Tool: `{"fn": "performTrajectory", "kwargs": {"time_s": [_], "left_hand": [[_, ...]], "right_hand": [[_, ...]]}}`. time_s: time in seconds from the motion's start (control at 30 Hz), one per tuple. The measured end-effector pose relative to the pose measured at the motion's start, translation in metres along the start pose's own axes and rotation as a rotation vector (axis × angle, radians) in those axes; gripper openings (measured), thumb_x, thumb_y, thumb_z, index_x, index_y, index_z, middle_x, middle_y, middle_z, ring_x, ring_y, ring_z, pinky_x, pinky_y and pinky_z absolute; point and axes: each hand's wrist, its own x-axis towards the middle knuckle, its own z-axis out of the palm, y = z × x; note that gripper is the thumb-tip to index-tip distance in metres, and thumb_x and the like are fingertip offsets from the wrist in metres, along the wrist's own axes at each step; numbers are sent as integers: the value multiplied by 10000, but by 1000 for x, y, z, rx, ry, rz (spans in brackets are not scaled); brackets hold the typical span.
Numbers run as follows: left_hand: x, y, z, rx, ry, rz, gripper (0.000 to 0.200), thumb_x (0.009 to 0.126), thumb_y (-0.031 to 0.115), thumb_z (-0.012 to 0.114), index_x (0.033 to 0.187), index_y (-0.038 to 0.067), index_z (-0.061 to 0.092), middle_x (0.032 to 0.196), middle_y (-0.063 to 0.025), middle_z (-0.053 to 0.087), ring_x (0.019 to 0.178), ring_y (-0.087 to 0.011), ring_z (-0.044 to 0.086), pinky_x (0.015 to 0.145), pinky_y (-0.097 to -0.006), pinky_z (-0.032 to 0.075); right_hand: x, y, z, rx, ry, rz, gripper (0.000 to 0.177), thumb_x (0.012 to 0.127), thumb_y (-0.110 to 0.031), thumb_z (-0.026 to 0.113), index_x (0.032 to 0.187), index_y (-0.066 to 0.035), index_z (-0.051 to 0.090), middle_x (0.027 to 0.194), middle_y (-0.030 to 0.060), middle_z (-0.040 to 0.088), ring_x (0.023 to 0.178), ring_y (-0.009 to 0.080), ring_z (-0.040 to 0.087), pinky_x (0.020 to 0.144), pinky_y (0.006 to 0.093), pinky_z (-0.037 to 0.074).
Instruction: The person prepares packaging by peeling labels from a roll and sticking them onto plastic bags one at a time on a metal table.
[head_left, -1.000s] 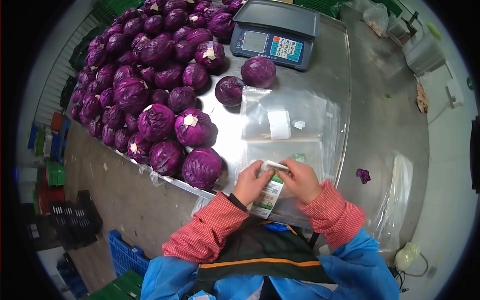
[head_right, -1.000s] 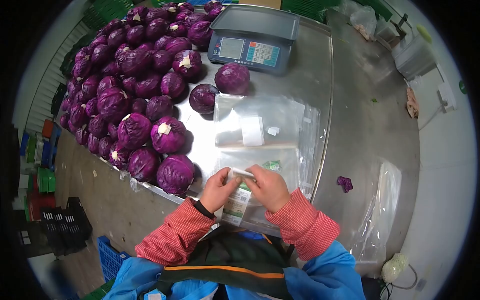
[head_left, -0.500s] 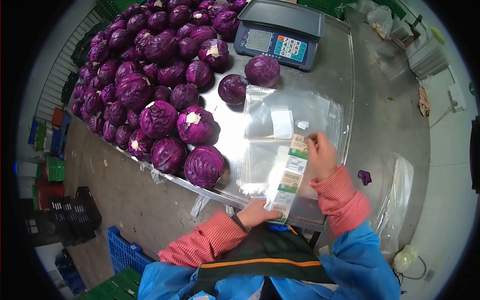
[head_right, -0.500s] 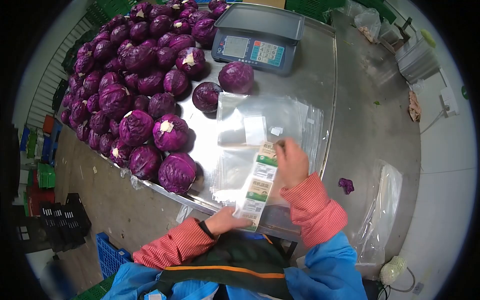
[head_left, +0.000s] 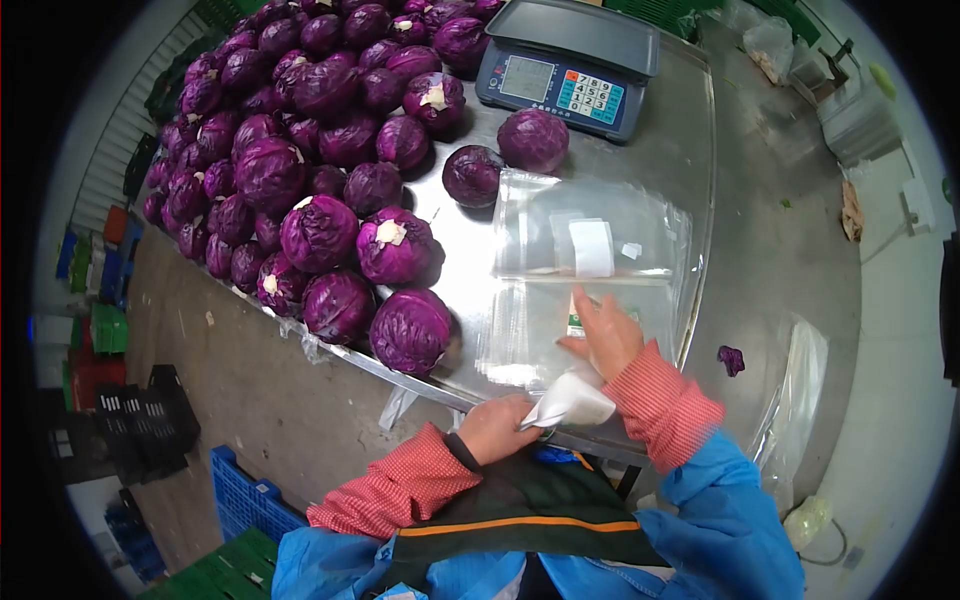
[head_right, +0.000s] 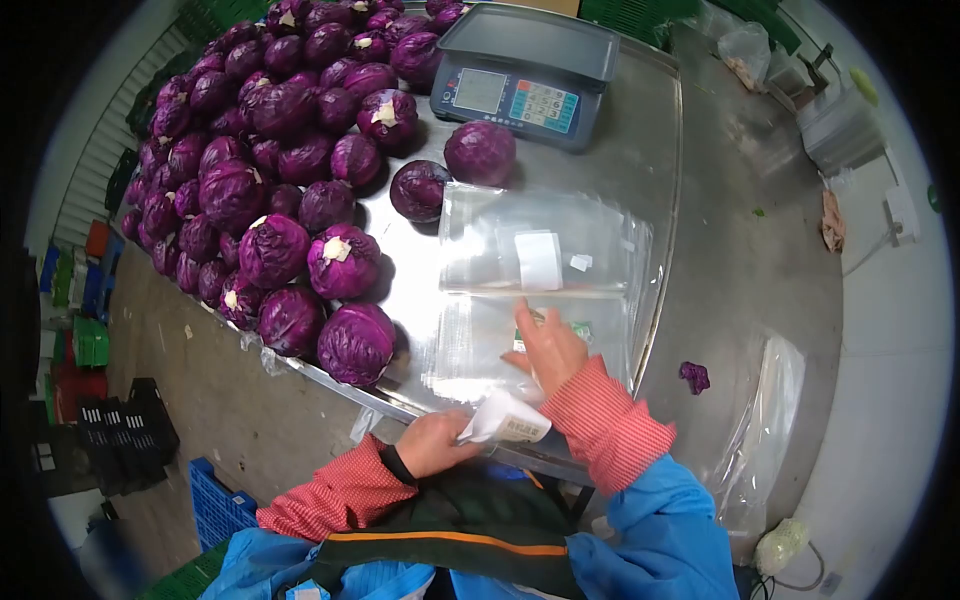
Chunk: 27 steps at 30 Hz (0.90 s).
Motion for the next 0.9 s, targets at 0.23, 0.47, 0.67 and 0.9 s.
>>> {"fn": "performTrajectory", "kwargs": {"time_s": [0.23,0.47,0.67,0.9], "left_hand": [[17,10,5,147,73,344,246,696,110,730,931,81,661,920,-98,558,932,-326,587,772,-424,500],[29,4,1,161,207,425,300,626,54,747,908,44,646,1089,-141,588,1045,-353,561,889,-436,477],[21,-2,7,72,133,406,285,633,56,752,892,41,633,1110,-143,592,1038,-352,570,875,-446,483],[30,6,2,161,247,484,289,649,61,751,914,32,639,1156,-161,602,1104,-367,582,938,-442,489]], "right_hand": [[24,38,56,268,286,-58,575,807,-272,777,1251,-45,490,1072,216,538,952,420,626,768,452,542],[-3,16,16,182,135,-171,387,818,-264,751,1085,-62,557,999,154,553,919,384,616,777,475,517],[-18,48,58,144,73,-362,271,843,-284,707,985,-73,613,911,141,592,865,355,626,731,475,494],[14,57,26,443,-203,-278,210,893,-261,630,1000,-86,677,906,155,672,853,380,644,762,496,495]]}}
